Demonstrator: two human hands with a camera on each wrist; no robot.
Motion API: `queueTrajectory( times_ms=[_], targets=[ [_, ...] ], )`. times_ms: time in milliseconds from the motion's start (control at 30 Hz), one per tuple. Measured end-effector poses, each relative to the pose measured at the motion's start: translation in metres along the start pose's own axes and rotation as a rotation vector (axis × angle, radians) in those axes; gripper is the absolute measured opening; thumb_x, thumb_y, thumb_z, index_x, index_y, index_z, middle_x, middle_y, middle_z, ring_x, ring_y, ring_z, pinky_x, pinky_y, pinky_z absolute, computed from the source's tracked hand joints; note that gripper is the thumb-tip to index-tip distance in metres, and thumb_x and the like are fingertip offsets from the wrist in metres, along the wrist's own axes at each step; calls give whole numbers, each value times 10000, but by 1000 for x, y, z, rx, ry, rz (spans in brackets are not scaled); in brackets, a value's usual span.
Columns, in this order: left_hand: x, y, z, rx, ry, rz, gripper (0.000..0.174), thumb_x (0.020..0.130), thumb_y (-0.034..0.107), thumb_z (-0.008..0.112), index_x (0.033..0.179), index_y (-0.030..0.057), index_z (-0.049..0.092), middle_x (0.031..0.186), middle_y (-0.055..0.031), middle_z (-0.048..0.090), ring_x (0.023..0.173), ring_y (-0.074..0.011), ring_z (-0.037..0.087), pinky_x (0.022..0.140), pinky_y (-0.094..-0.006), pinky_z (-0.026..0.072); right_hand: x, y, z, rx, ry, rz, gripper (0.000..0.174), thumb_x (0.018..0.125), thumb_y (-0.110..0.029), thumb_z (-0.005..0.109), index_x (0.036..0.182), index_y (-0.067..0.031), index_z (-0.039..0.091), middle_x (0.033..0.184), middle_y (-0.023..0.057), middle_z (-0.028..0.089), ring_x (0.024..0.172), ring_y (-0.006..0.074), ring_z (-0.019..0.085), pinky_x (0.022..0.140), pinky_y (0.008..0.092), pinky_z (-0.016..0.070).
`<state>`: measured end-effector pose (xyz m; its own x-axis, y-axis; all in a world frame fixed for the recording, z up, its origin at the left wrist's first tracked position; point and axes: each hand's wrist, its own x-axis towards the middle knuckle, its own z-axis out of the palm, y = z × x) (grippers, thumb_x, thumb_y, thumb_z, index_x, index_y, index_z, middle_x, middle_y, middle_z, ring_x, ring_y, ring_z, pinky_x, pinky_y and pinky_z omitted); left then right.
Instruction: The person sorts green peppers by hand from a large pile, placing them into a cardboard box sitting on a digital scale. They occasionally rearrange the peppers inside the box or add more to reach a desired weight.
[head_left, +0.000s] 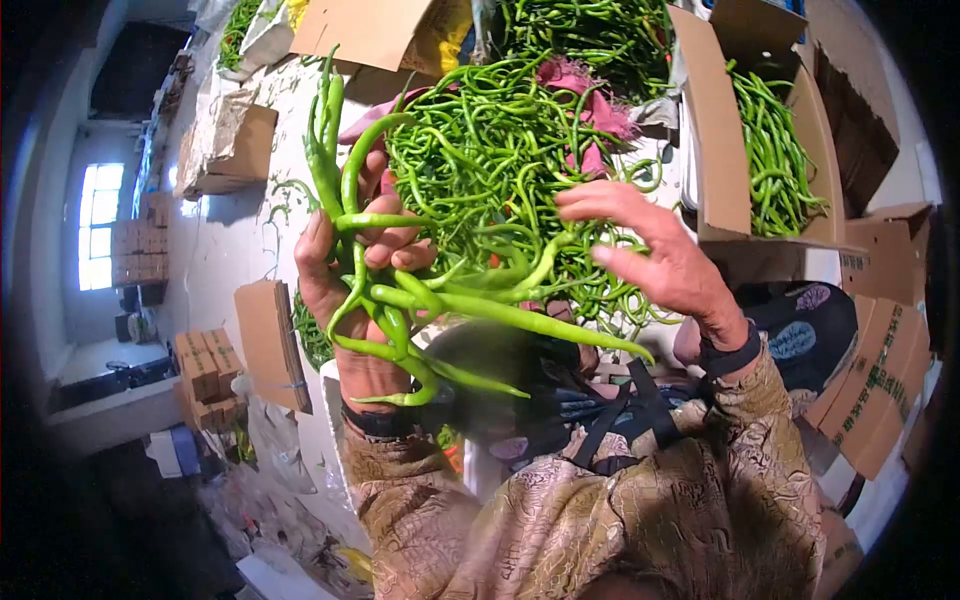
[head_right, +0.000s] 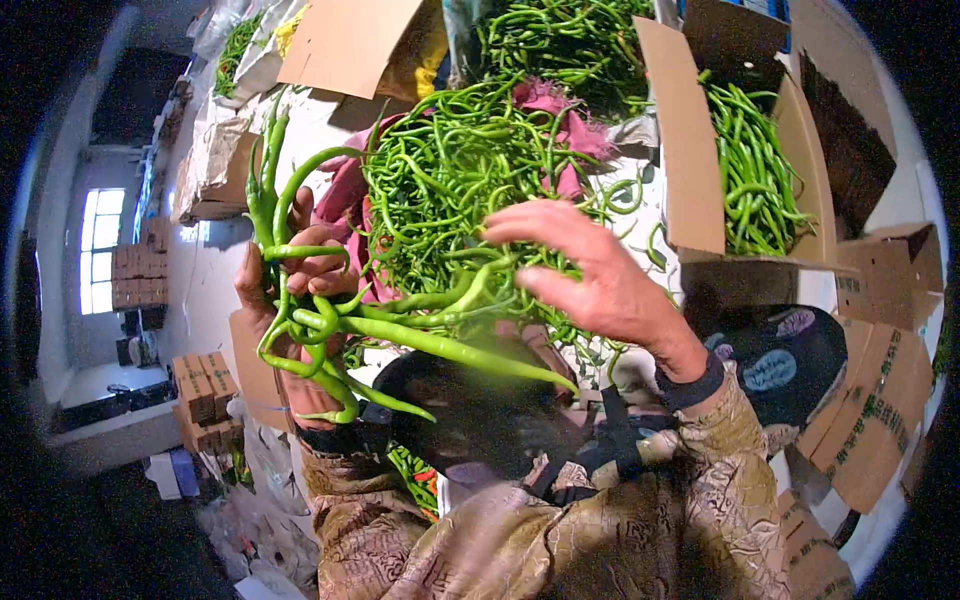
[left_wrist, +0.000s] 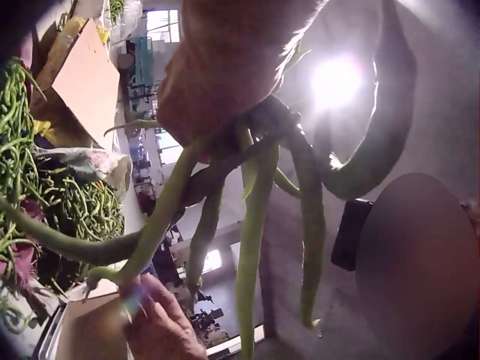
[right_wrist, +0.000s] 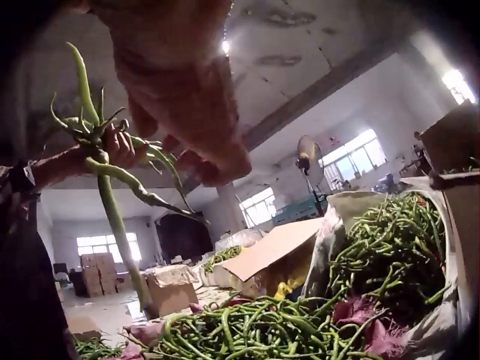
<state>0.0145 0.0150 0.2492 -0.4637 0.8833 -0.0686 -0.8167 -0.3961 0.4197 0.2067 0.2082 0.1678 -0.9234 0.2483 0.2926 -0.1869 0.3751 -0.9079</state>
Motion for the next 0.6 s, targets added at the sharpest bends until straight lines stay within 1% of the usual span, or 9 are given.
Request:
queueTrajectory(
  times_ms=[133, 200, 267, 333, 400, 433, 467, 567, 600],
  targets=[
    [-5, -33, -2, -200, 29, -65, 587, 904, 298, 567, 1364, -13, 377, 826, -1, 464, 689, -106, 455, 707, -319, 438, -8, -22, 13, -75, -210, -110, 528, 782, -192, 666, 1266, -43, 517, 1274, 151, 543, 1239, 296, 472, 1055, 432, 335],
    [-5, -50, -4, -258, 73, -99, 569, 907, 304, 566, 1354, -13, 411, 847, -2, 487, 711, -108, 458, 722, -320, 437, -8, -14, 21, 45, -239, -211, 522, 795, -217, 675, 1252, -20, 516, 1071, 166, 619, 974, 315, 620, 825, 398, 482],
    [-1, -56, -11, -285, 66, -133, 531, 903, 311, 576, 1316, -9, 477, 865, 3, 524, 742, -109, 462, 759, -317, 443, -14, -16, 11, 350, -531, 84, 481, 828, -221, 662, 1232, -3, 519, 1005, 141, 640, 865, 248, 646, 737, 357, 498],
    [0, -64, -19, -366, 80, -123, 530, 896, 305, 595, 1313, -2, 482, 864, 7, 532, 747, -113, 472, 787, -324, 448, -28, -4, 14, 561, -554, 330, 420, 916, -227, 636, 1256, -3, 535, 1064, 58, 650, 913, 133, 605, 748, 309, 492],
    [3, -70, -31, -333, 113, -103, 511, 884, 276, 617, 1293, -3, 491, 863, -2, 540, 786, -121, 516, 812, -339, 455, -40, -9, 6, 537, -484, 310, 471, 936, -173, 588, 1359, -13, 455, 1251, 109, 582, 1101, 151, 543, 918, 328, 461],
    [6, -73, -38, -271, 134, -71, 500, 889, 274, 609, 1283, -10, 490, 865, -8, 542, 784, -124, 525, 816, -343, 457, -51, -10, 12, 657, -447, 599, 566, 947, -243, 581, 1418, -6, 376, 1331, 144, 521, 1193, 182, 495, 999, 310, 414],
    [8, -76, -45, -210, 158, -39, 490, 895, 272, 602, 1274, -17, 490, 867, -13, 544, 782, -127, 534, 821, -347, 458, -47, -8, 10, 549, -564, 563, 616, 944, -297, 579, 1429, 4, 348, 1368, 150, 486, 1241, 223, 463, 1037, 321, 384],
    [13, -80, -51, -146, 138, -9, 456, 922, 249, 552, 1267, -39, 476, 878, -45, 553, 775, -142, 554, 798, -366, 481, -59, 0, 26, 454, -506, 434, 620, 935, -337, 583, 1424, -20, 371, 1281, 130, 547, 1143, 176, 529, 910, 303, 469],
    [15, -80, -53, -142, 120, -5, 453, 922, 243, 548, 1267, -42, 474, 877, -51, 553, 780, -146, 558, 794, -369, 485, -56, -10, 23, 677, -541, 608, 595, 933, -351, 580, 1405, -35, 402, 1210, 101, 568, 1038, 132, 551, 794, 264, 469]
  ],
)
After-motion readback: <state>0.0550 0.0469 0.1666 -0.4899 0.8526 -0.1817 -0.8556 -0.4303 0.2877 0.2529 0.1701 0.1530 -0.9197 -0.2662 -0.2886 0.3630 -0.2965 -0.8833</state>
